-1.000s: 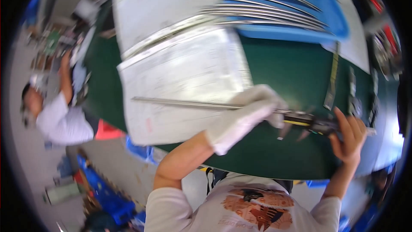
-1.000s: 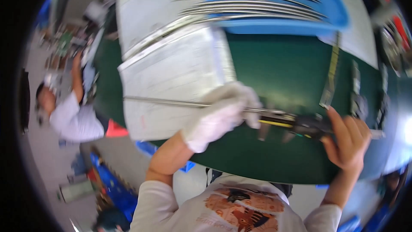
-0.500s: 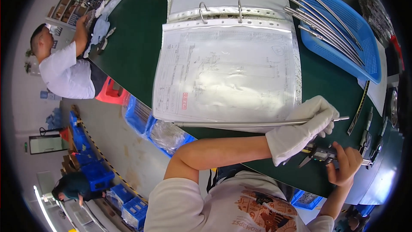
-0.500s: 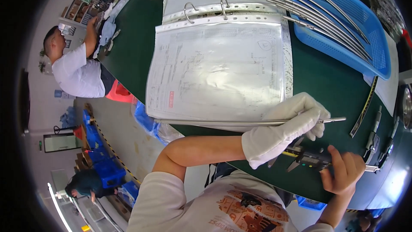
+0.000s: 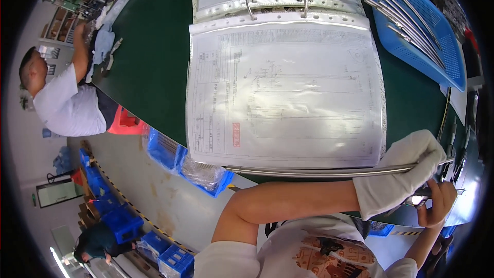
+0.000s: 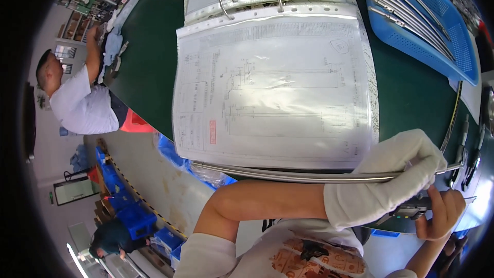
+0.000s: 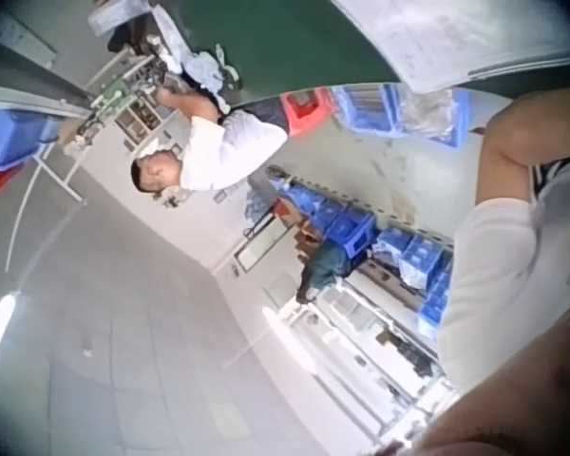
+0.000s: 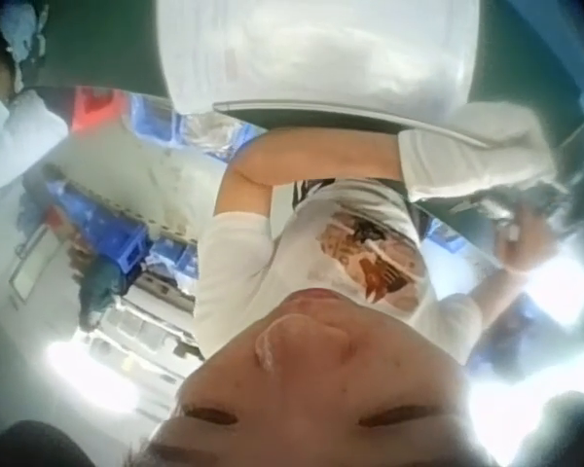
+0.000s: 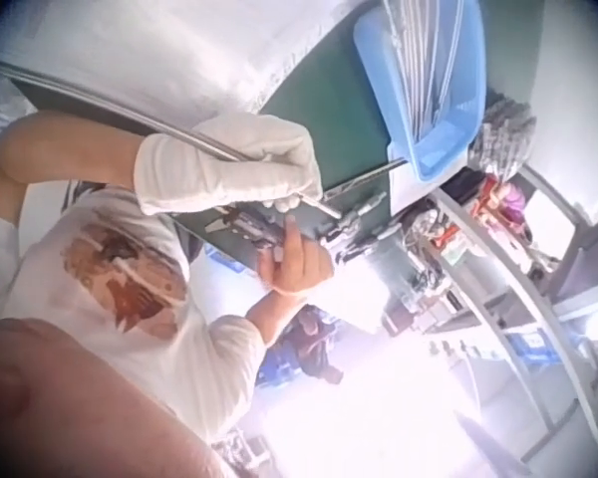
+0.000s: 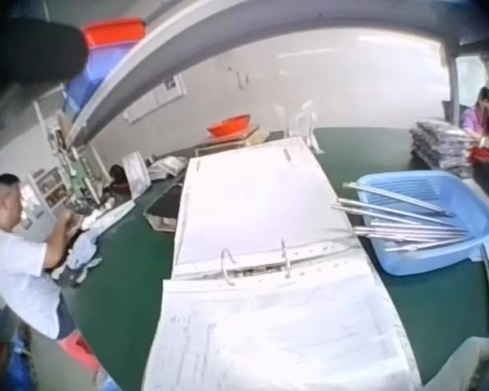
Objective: Measuring the dimensions and various points of metal rods using a digital caliper.
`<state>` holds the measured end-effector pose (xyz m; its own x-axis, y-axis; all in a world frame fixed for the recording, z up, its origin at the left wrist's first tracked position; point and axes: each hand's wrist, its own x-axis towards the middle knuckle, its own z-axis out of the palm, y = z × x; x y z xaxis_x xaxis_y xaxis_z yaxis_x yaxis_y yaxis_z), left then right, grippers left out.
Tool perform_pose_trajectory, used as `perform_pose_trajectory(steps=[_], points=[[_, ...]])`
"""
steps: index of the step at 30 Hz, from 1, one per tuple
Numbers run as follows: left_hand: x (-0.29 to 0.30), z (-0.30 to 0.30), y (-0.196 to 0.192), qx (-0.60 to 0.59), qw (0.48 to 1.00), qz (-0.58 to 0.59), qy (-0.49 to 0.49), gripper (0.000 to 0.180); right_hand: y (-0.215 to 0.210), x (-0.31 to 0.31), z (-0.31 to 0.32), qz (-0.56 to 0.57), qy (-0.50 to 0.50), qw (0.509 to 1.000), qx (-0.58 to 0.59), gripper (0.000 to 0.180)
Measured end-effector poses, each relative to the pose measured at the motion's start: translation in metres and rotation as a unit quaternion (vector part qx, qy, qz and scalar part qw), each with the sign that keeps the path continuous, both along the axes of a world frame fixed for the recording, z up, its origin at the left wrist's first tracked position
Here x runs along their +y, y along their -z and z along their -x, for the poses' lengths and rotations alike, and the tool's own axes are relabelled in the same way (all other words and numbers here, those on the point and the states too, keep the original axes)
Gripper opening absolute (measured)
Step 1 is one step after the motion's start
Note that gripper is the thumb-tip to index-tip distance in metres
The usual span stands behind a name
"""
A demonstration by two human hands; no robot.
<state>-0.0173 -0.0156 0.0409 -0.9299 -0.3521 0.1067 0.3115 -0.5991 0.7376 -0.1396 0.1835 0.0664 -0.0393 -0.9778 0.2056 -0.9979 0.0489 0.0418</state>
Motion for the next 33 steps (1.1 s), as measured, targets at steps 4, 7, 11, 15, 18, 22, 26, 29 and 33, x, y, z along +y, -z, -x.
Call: perform_pose_trajectory(steps=[4,7,11,15,18,22,26,29,33], points=[[-0.008,-0.003,-0.005,0.008,1.000,-0.011,-0.018,0.008,-0.004,0.011,0.004,-0.034,0.010,0.999,0.006,0.047],[-0.014,0.003,-0.002,0.014,0.999,-0.048,0.009,0.008,-0.008,0.005,0.004,-0.049,0.033,0.998,0.014,0.048],[-0.014,0.004,0.000,0.030,0.998,-0.055,-0.016,0.010,-0.012,-0.020,0.001,-0.002,-0.007,0.999,0.045,0.048],[-0.014,0.002,-0.001,0.029,0.997,-0.065,0.009,0.010,-0.009,-0.031,0.004,0.020,-0.021,1.000,0.007,0.045],[-0.015,0.002,-0.001,0.011,0.999,-0.039,-0.002,0.011,-0.003,-0.023,0.004,0.011,0.013,1.000,-0.023,0.042],[-0.026,-0.001,-0.008,0.019,0.997,-0.064,0.039,0.017,0.002,-0.018,0.004,0.049,0.007,0.999,0.003,0.040],[-0.033,0.001,-0.002,-0.031,0.998,-0.055,0.012,0.023,0.008,-0.019,0.004,0.131,0.017,0.991,-0.002,0.044],[-0.030,0.000,0.000,-0.076,0.996,-0.042,0.021,0.024,0.012,-0.020,0.006,0.214,0.036,0.976,-0.006,0.049],[-0.034,-0.004,-0.005,-0.137,0.989,0.028,0.043,0.026,0.017,-0.019,0.012,0.234,0.064,0.970,0.013,0.053]])
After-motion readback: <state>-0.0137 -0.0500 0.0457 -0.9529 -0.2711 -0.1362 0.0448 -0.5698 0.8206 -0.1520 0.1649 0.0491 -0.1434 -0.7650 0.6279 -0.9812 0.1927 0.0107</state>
